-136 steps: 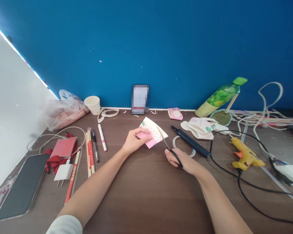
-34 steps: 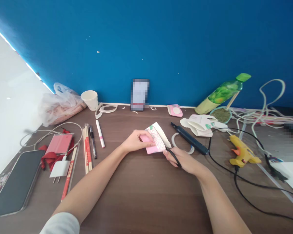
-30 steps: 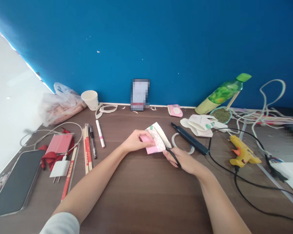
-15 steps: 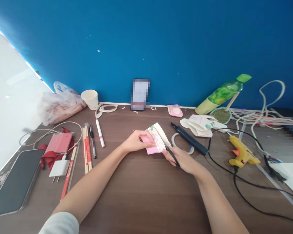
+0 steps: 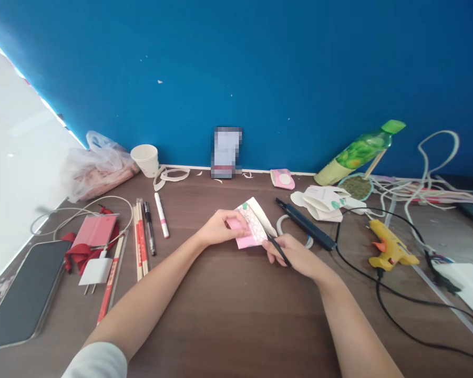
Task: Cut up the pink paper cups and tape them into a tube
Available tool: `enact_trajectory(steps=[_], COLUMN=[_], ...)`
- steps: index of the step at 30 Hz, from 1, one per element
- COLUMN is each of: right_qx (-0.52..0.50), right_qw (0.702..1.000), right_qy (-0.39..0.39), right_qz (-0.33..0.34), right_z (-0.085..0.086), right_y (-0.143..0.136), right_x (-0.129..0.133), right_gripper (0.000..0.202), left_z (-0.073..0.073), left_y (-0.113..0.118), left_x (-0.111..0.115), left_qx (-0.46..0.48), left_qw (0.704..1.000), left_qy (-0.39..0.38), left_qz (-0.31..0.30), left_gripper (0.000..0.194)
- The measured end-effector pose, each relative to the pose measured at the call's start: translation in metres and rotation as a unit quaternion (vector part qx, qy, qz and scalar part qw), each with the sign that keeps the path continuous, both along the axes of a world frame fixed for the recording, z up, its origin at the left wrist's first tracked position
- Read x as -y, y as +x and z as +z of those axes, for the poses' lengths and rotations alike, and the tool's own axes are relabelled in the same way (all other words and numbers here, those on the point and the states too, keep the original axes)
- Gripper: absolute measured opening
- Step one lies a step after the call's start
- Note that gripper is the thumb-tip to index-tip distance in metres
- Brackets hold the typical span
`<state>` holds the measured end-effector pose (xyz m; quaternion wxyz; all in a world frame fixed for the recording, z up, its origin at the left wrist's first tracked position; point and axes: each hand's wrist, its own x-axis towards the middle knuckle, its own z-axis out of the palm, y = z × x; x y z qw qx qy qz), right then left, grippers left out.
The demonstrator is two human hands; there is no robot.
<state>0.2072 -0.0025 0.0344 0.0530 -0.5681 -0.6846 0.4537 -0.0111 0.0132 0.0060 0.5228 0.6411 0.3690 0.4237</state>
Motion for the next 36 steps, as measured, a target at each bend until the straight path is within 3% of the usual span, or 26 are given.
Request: enact_trajectory(steps=[6, 11, 14, 19, 31, 36], right_qx=[-0.036, -0.036, -0.052, -0.074, -0.063, -0.075], right_qw=[0.996, 0.996, 0.995, 0.992, 0.996, 0.995], right_qy=[-0.039, -0.041, -0.044, -0.038, -0.064, -0.046], right_qz=[-0.074, -0.07, -0.078, -0.094, -0.025, -0.048], right_z=[-0.0052, -0.0066, -0.0072, -0.0045, -0.0037, -0.0016], right_y=[-0.0009, -0.004, -0.0048, -0.0071, -0.0014, -0.0001], right_x=[-0.0027, -0.0023, -0.0016, -0.0002, -0.0007, -0.0012], right_gripper=[0.048, 0.049, 0.049, 0.049, 0.054, 0.052], left_z=[0.0003, -0.0019, -0.003, -0.001, 0.0015, 0.0046], left_y=[0.0004, 0.0024, 0.0041, 0.0043, 0.0025, 0.002], left_x=[0.0002, -0.0005, -0.0019, -0.0027, -0.0017, 0.0002], left_qx=[0.036, 0.086, 0.083, 0.077, 0.075, 0.073], left_qw=[0.999, 0.99, 0.986, 0.988, 0.988, 0.99], left_qy=[0.013, -0.095, -0.129, -0.12, -0.128, -0.118], left_qz=[0.032, 0.06, 0.072, 0.057, 0.042, 0.031], left_gripper=[0.022, 0.047, 0.042, 0.042, 0.043, 0.044])
